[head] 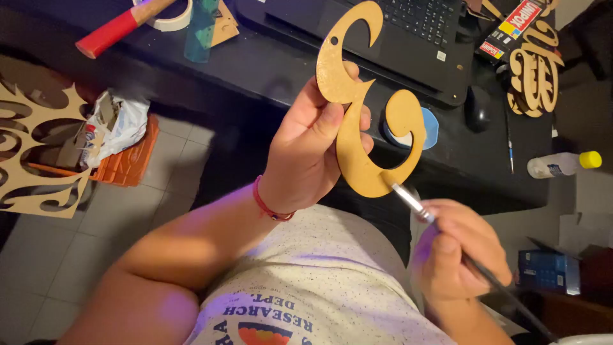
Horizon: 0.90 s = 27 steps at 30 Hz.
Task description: Applying a liquid coating to laser-cut wooden letters using a brush at a workspace
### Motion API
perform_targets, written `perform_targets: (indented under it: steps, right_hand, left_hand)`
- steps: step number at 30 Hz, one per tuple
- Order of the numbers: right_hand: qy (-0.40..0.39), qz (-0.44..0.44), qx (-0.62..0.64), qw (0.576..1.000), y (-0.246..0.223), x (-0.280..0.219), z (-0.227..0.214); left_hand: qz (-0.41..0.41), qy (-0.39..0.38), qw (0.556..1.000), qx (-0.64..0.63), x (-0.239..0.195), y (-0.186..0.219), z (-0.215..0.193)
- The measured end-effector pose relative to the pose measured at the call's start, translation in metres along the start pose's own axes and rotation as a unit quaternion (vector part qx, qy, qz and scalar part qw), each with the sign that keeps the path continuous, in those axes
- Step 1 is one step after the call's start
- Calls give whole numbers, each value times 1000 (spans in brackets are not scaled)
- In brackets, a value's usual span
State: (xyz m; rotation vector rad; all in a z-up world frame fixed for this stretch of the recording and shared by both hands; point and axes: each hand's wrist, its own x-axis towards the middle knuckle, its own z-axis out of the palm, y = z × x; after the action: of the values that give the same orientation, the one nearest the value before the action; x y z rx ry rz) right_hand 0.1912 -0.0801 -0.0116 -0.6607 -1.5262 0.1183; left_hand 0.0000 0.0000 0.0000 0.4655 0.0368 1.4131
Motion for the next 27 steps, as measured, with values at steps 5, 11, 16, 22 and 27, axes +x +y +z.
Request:
perform_targets:
  steps: [5, 11, 16, 22, 27]
  right_hand:
    - [-55, -6, -1, 998, -16, 4, 13]
    - [-226, 58, -19, 972, -20, 62, -31]
    - [-389, 21, -111, 914, -40, 118, -14]
    - [-394, -22, -116, 912, -28, 131, 4]
    - [-390, -136, -92, 906, -25, 130, 7]
  left_hand:
    - [-8, -13, 1000, 5, 0, -1, 3]
    - [-121, -41, 991, -30, 2, 10, 1]
    - [-185, -56, 981, -35, 2, 11, 1]
    - [-187, -74, 980, -10, 1, 9, 1]
    - [-181, -61, 982, 5, 4, 5, -1]
